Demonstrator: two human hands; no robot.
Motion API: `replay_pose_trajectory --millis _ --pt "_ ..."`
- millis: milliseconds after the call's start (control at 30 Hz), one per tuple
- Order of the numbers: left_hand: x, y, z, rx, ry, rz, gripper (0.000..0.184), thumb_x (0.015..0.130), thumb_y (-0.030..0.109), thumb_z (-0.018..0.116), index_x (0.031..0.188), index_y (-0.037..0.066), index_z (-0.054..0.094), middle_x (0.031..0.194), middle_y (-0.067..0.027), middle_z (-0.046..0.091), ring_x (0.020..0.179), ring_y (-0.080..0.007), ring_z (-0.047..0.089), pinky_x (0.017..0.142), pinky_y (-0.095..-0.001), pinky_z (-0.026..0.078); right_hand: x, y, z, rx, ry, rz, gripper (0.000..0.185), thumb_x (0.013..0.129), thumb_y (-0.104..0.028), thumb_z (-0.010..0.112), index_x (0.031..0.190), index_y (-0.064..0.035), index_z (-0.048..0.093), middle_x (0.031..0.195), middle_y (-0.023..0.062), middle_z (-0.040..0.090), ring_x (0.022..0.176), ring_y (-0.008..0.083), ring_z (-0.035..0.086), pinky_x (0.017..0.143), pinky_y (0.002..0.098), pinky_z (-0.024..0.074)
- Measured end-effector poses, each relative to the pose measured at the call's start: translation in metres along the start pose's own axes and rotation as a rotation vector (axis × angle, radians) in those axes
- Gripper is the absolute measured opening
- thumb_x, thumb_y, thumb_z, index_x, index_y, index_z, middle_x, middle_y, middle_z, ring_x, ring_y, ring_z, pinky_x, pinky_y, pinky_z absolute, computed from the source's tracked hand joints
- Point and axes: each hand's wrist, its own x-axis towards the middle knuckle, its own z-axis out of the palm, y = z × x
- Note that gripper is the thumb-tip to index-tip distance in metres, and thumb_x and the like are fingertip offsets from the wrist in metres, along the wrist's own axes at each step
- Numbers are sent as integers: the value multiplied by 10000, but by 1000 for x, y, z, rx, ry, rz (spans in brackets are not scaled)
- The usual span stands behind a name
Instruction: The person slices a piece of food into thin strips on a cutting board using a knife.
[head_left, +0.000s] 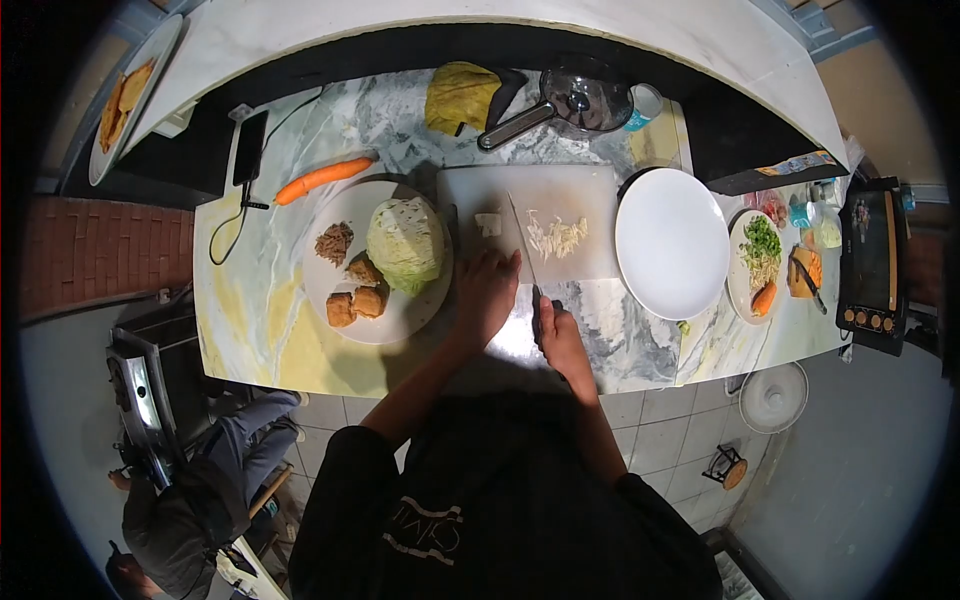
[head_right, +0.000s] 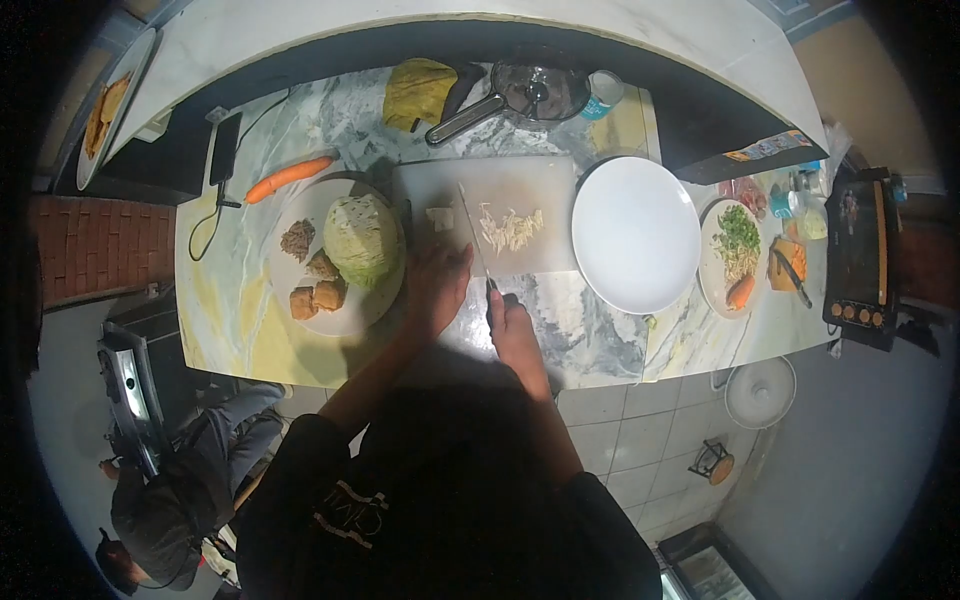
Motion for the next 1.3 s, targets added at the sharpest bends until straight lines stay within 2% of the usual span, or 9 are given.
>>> replay_pose_trajectory --millis 300,500,567,767,900,1100,1200,1267,1300 --pt "-3 -2 5 0 -69 -15 248 870 163 576 1091 114 678 820 -44 559 861 -224 560 758 -419 391 3 -2 -3 -15 -22 -27 535 1038 -368 354 754 54 520 620 225 520 624 370 532 636 458 419" --pt "-4 -3 5 -49 -41 -5 237 871 157 572 1077 104 677 805 -41 540 864 -224 555 754 -410 392 2 -9 -2 -100 22 -51 548 1034 -377 356 752 56 536 657 262 549 663 432 559 660 475 435" --pt "-3 -3 5 -110 -29 -15 214 882 156 569 1054 95 680 803 -35 540 858 -219 553 745 -405 391 3 -11 -3 -154 -1 -6 521 1027 -375 375 801 56 560 739 308 592 766 495 593 696 513 453" --pt "1 0 1 -82 -34 -21 185 894 161 566 1021 92 682 776 -23 530 831 -206 554 730 -404 388 5 -3 4 -235 71 2 474 1011 -365 413 856 46 591 836 345 608 900 528 575 743 574 456" --pt "1 -1 1 -63 -20 -13 180 887 157 565 1013 100 680 771 -20 529 818 -205 558 730 -407 388 1 -6 11 -252 140 -24 484 1012 -370 406 858 46 600 824 343 608 885 524 582 741 567 457" --pt "0 -3 6 -58 -36 -13 139 878 175 590 955 118 691 761 -18 519 794 -207 555 723 -400 388 0 -9 0 -161 74 0 542 1024 -406 352 860 50 595 789 322 616 840 510 600 752 516 465" --pt "1 -5 10 -104 16 -10 97 852 174 629 898 130 702 764 -16 517 787 -208 552 721 -394 391 6 3 -1 -146 -33 47 592 1027 -429 316 855 68 588 787 329 611 837 499 609 762 505 460" --pt "5 -6 9 -222 81 -18 67 828 161 657 855 125 707 775 -18 521 794 -212 547 731 -393 398 18 38 14 -85 175 -153 706 1015 -517 338 557 4 469 462 89 467 398 203 485 424 362 394" --pt "7 -5 7 -219 92 -18 67 828 161 657 855 125 707 775 -18 521 794 -212 547 731 -393 398 18 40 15 -88 176 -163 706 1015 -517 338 557 4 469 462 89 467 398 203 485 424 362 394"
